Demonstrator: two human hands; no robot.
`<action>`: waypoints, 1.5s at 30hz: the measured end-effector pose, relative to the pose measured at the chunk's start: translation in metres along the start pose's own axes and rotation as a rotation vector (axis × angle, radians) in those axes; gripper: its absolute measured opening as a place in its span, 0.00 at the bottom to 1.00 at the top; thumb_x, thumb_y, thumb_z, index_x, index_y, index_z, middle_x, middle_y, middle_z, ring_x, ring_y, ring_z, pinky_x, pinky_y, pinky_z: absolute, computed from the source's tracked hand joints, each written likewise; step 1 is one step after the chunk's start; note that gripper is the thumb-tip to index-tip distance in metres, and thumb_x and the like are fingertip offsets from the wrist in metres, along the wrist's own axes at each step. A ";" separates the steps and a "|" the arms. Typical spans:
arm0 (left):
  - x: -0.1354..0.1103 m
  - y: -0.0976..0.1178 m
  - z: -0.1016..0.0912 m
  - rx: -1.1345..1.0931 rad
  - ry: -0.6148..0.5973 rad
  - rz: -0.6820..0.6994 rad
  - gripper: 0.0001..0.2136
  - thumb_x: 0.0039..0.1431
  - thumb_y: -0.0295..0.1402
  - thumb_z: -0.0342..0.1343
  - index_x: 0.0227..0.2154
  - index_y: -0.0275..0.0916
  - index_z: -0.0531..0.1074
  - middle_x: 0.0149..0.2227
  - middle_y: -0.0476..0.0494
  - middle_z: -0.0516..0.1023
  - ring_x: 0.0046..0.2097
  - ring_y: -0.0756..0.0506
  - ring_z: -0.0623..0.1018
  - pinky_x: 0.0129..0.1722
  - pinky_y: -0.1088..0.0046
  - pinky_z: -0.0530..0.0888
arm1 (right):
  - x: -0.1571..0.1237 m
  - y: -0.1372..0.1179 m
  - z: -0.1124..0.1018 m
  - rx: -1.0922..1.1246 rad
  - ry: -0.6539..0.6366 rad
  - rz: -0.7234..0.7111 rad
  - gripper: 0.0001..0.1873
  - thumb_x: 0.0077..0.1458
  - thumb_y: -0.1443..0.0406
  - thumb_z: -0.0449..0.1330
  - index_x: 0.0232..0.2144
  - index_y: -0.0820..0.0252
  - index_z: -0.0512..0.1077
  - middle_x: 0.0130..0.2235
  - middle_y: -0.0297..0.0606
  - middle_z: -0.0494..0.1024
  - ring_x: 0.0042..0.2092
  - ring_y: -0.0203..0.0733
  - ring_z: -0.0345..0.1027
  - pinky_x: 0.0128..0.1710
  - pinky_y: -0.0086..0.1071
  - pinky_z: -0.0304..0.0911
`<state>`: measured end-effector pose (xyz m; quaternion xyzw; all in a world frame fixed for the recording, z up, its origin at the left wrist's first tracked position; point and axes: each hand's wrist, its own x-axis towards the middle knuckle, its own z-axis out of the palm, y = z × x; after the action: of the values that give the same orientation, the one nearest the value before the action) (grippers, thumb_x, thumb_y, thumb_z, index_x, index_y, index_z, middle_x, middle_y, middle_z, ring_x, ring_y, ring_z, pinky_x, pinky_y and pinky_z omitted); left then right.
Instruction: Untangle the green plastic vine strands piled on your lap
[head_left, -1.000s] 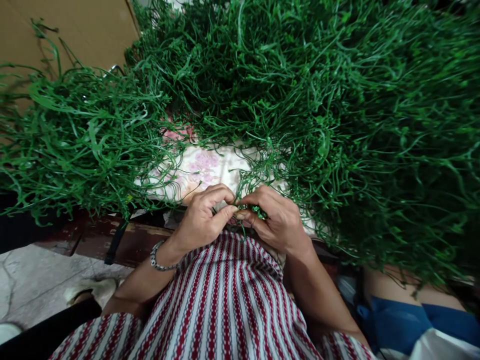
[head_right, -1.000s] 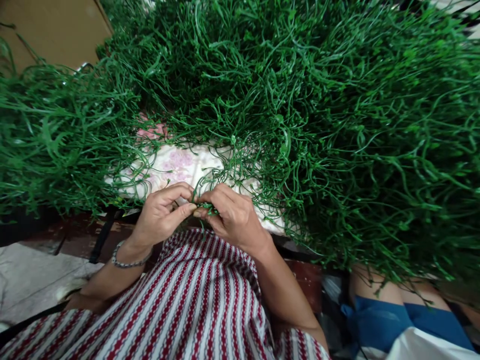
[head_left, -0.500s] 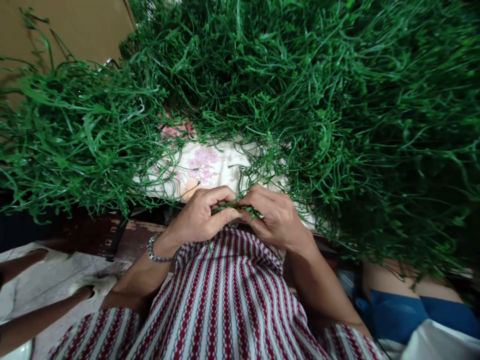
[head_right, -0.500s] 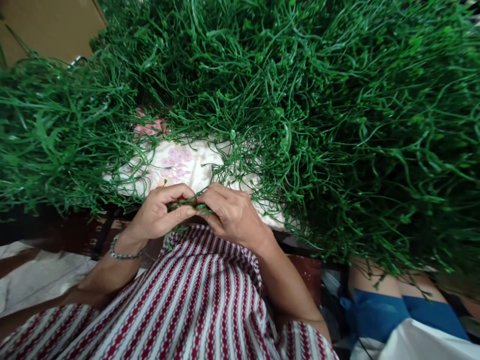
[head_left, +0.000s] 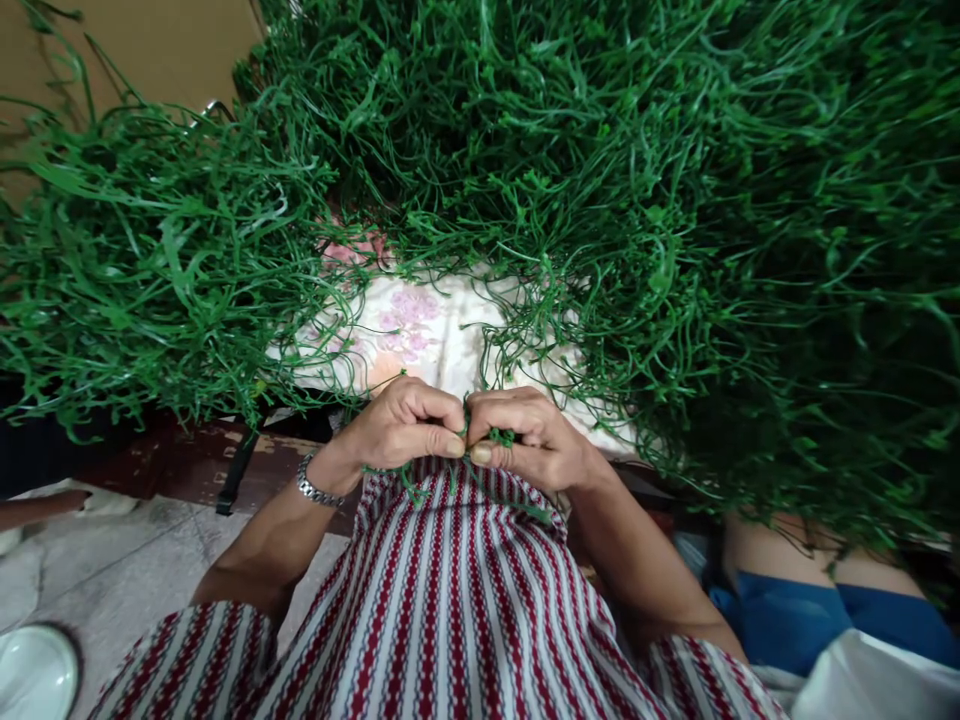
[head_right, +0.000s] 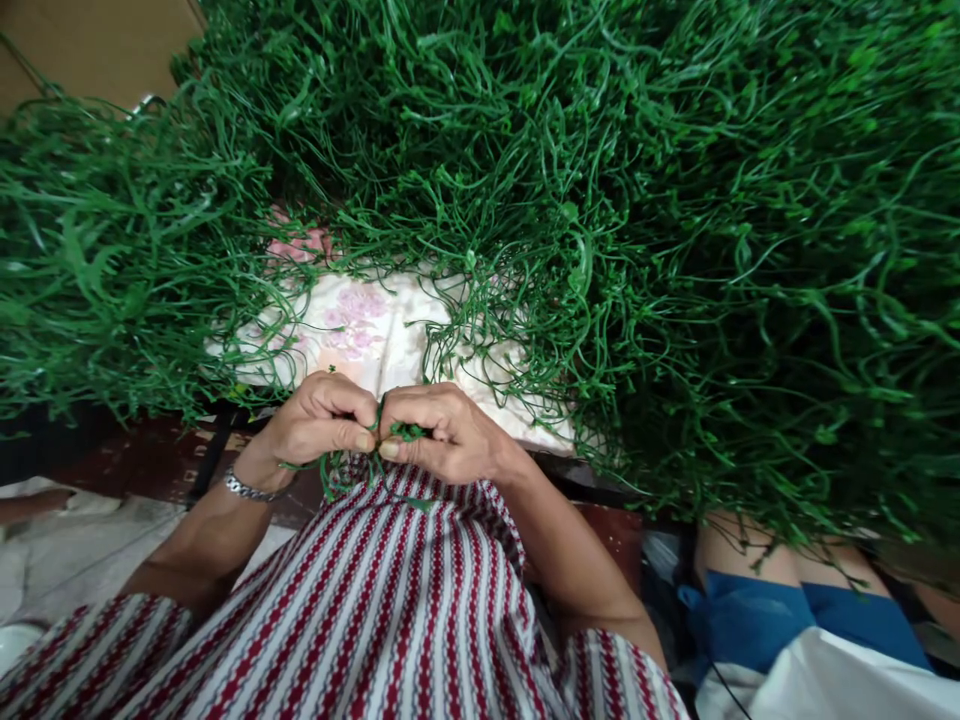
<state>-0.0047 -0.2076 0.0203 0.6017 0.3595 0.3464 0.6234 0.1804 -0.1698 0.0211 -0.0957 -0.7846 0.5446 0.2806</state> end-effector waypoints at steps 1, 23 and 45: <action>-0.001 -0.001 -0.001 -0.008 -0.013 -0.008 0.16 0.49 0.39 0.58 0.14 0.34 0.68 0.13 0.52 0.57 0.17 0.55 0.54 0.16 0.78 0.53 | 0.000 0.000 0.000 0.004 -0.015 0.010 0.10 0.57 0.63 0.54 0.26 0.64 0.66 0.24 0.31 0.63 0.26 0.30 0.57 0.28 0.25 0.55; -0.009 0.008 -0.017 -0.059 0.214 -0.001 0.11 0.46 0.37 0.62 0.17 0.35 0.72 0.16 0.50 0.67 0.19 0.54 0.62 0.18 0.77 0.58 | -0.006 -0.028 -0.016 -0.036 0.134 0.025 0.09 0.59 0.64 0.51 0.28 0.62 0.65 0.30 0.38 0.70 0.33 0.34 0.65 0.34 0.30 0.61; -0.004 0.012 0.020 0.835 0.066 0.573 0.06 0.56 0.23 0.50 0.27 0.41 0.68 0.23 0.50 0.74 0.27 0.51 0.74 0.28 0.82 0.70 | -0.032 -0.017 0.015 -0.370 0.050 0.185 0.06 0.53 0.69 0.51 0.25 0.62 0.65 0.26 0.32 0.69 0.29 0.29 0.62 0.29 0.22 0.57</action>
<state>0.0105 -0.2204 0.0326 0.8628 0.3075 0.3492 0.1976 0.2010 -0.2030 0.0225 -0.2309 -0.8519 0.4121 0.2262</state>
